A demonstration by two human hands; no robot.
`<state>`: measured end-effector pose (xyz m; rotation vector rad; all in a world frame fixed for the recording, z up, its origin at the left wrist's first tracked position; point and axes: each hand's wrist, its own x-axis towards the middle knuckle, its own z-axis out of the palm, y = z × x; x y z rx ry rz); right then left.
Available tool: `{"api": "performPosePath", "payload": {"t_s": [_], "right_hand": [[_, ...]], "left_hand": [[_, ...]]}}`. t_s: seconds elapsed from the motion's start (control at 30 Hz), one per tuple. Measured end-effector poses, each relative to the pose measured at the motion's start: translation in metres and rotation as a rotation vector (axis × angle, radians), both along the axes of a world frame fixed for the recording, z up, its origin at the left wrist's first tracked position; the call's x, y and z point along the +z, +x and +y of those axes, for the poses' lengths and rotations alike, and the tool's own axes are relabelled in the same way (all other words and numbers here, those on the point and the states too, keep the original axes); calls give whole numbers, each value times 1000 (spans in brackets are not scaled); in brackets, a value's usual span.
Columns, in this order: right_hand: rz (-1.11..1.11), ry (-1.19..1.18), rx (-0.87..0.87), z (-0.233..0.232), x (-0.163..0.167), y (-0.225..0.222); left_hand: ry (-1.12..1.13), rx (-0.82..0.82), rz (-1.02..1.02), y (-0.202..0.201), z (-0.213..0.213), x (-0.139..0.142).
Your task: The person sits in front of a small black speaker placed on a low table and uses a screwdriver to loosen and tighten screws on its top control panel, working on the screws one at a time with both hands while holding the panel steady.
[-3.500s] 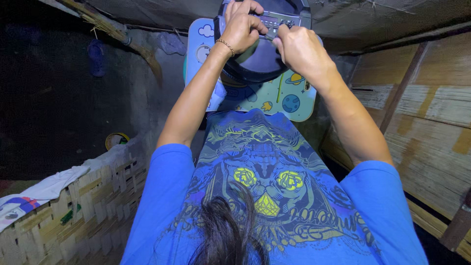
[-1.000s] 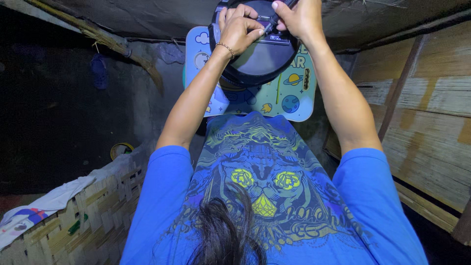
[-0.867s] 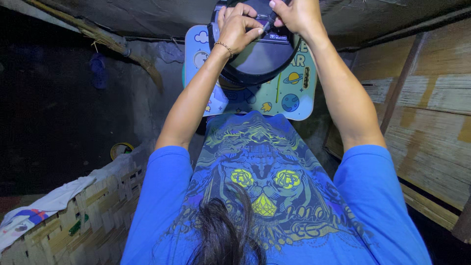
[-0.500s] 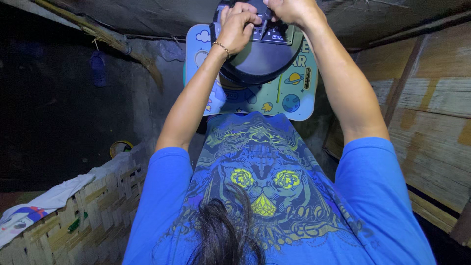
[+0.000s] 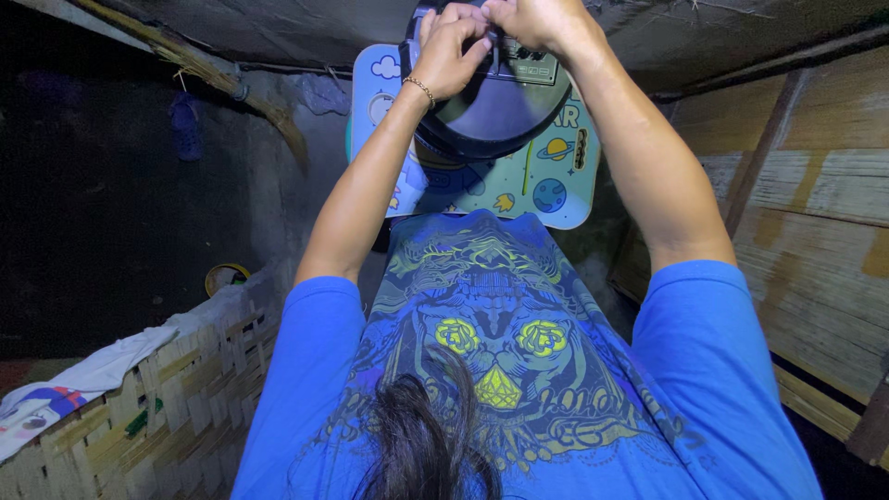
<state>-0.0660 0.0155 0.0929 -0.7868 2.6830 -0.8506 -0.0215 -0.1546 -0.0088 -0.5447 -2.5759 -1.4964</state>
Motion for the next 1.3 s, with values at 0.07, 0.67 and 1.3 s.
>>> {"api": "performPosePath", "payload": {"t_s": [0.07,0.67,1.3], "right_hand": [[16,103,-19,-2,0,0],[282,-272,293,12,19,67],[326,-224,72,40,27,109]], "left_hand": [[-3,-17,6,0,-1,-1],[-65,-8,-18,-1,-1,-10],[0,37,130,5,0,-13]]}}
